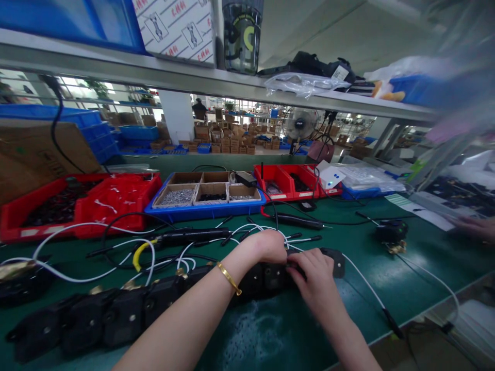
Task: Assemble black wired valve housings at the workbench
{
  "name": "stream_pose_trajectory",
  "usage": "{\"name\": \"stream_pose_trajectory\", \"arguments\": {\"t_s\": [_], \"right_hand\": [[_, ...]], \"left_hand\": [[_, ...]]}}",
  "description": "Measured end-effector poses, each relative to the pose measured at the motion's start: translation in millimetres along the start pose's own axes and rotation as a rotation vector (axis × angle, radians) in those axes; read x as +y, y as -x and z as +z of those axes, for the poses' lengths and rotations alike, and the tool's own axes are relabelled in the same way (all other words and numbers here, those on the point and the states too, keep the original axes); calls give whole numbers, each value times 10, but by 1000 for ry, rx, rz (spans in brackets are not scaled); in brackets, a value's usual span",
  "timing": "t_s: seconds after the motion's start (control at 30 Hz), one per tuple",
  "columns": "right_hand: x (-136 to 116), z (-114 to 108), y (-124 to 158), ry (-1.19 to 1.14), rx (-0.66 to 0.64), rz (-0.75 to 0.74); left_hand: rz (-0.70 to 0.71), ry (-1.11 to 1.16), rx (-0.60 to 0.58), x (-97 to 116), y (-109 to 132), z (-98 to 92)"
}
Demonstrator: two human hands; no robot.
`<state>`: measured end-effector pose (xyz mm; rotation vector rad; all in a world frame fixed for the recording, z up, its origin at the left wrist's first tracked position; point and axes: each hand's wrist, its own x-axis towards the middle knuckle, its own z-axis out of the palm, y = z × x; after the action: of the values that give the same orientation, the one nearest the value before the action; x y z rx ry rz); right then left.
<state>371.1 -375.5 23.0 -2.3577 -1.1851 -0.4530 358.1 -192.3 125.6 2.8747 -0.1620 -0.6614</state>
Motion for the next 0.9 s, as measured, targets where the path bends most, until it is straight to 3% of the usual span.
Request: {"name": "stream_pose_trajectory", "arguments": {"t_s": [0.17,0.47,0.9], "right_hand": [[2,7,-21,24,-18,43],[-30,-34,-23,35,-7,-71],[-25,59,90,4,163,-69]], "left_hand": [[-11,32,11,-31,35,16],[-3,17,15,1,73,13],[-10,-13,31,9,104,19]]}}
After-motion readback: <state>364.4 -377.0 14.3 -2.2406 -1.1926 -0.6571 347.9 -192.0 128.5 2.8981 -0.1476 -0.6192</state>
